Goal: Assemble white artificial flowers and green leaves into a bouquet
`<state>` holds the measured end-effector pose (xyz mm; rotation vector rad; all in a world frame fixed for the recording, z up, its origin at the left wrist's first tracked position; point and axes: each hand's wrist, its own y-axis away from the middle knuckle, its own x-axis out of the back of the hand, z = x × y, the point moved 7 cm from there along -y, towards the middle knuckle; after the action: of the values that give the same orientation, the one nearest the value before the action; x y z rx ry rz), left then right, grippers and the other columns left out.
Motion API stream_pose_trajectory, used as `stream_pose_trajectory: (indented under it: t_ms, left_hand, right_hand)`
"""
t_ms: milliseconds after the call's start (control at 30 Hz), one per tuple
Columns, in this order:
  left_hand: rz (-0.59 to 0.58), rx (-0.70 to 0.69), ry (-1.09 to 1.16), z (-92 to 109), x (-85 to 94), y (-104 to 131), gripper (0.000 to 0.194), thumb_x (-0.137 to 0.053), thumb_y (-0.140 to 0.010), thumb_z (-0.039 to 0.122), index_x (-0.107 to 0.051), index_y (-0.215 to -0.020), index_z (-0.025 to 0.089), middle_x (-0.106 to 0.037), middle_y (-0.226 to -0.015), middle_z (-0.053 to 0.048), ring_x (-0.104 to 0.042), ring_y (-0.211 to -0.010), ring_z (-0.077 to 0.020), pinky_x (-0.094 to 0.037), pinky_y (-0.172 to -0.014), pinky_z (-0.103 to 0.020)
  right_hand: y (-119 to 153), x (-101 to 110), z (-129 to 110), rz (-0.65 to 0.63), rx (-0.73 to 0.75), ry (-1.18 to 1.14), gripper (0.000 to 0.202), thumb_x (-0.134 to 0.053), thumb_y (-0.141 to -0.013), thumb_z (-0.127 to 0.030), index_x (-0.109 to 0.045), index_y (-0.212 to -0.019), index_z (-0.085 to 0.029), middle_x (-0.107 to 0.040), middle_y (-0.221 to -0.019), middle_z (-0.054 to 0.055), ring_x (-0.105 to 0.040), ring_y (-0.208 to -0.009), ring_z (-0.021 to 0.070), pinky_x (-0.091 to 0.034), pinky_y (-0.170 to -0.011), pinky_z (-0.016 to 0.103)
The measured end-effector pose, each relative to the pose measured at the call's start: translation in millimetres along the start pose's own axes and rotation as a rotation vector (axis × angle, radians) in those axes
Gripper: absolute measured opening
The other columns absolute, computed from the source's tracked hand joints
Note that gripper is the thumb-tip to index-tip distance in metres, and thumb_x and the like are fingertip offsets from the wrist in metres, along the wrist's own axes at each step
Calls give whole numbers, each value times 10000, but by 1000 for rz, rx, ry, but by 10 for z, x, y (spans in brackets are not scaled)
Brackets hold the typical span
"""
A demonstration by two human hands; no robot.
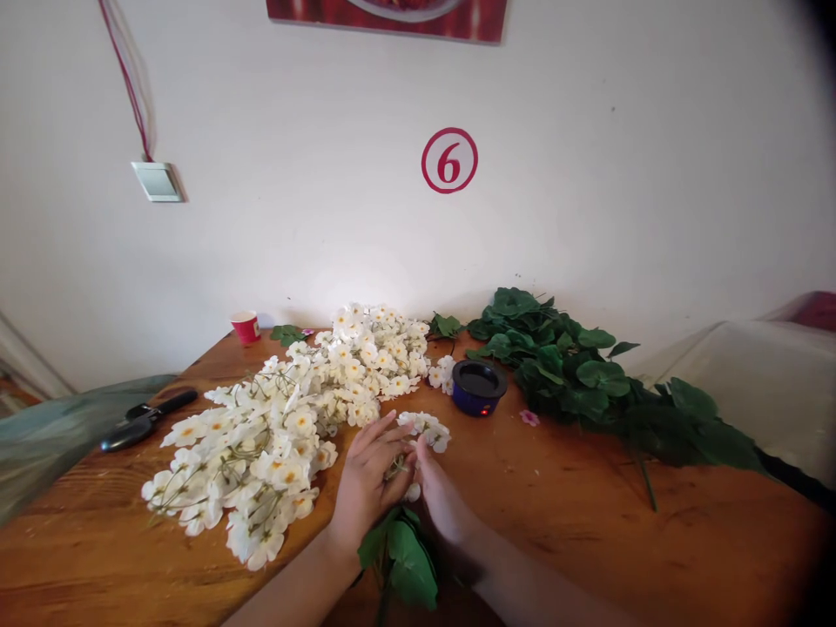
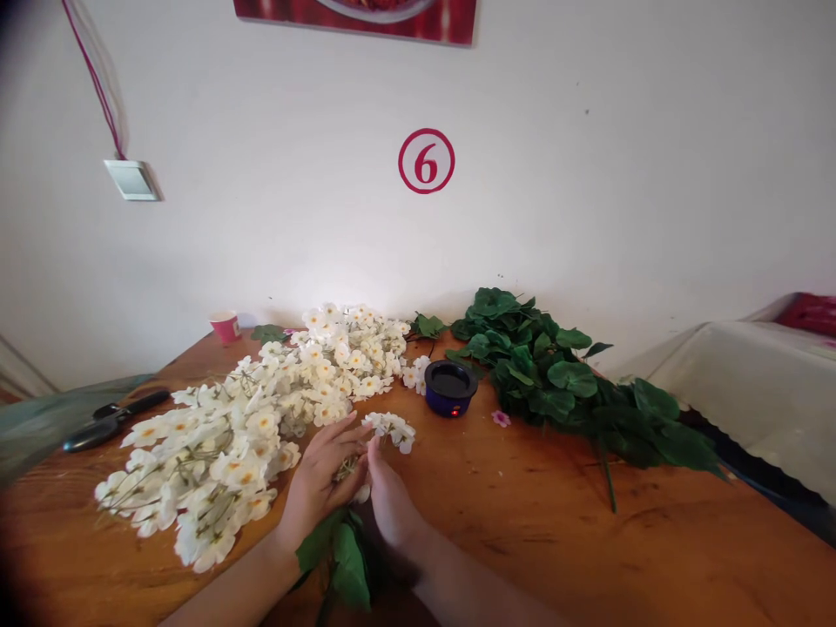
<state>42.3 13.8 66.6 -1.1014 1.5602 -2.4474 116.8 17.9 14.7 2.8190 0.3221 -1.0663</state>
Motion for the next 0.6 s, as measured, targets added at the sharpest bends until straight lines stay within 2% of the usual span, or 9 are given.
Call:
stream_pose_trajectory:
  t_ms: [100,200,300,400,500,600]
  left_hand:
    - [13,53,33,-6,21,17,148,-534,-877,155,-647,-960,201,-740,-1051,-53,-630,-1134,-234,-491,-990,-464]
    - [64,186,101,-38,72,63,158,-477,-919,181,-623,-974,203,-724,-1055,-60,-656,-1062,-194,-510,-969,-410]
    - [78,281,194,-28,80,110,166,-438,-947,208,-599,-985,213,-706,-1098,-67,-652,-1069,-179,-518,-957,-372]
    - [67,368,284,-20,33,155,151,-432,-959,252,-580,-967,222,-718,-1076,-69,-663,-1064,-185,-541,-914,-340]
    - [32,486,365,-48,-60,204,110,-475,-948,304,-552,-966,227,-739,-1019,-59,-699,-985,-191,-571,-834,-316]
    - [-6,518,435,-39,-138,206,193,-501,-939,310,-529,-1109,222,-729,-1085,-62,-687,-1030,-187,-560,-878,-322]
  right_hand:
    - [-4,8,99,12,-73,-33,535,-646,-761,-639,-664,-1044,-185,-710,-940,91,-648,-1014,260,-515,-836,369]
    - [-29,15,161,27,-14,-29,544,-623,-787,-633,-641,-1112,-199,-704,-1023,79,-624,-1072,243,-484,-905,357]
    - [-50,53,202,12,49,94,598,-537,-821,-675,-641,-1157,-191,-690,-1110,83,-575,-1163,232,-398,-1027,370]
    - [-46,194,157,70,116,294,564,-600,-781,-663,-681,-1120,-220,-663,-1205,78,-485,-1279,252,-290,-1116,391]
    - [-32,351,60,163,185,421,489,-727,-697,-596,-708,-1063,-273,-645,-1250,62,-413,-1339,278,-255,-1144,406]
    - [-68,360,67,108,199,420,468,-720,-706,-579,-699,-1072,-288,-642,-1248,72,-416,-1335,290,-290,-1132,427]
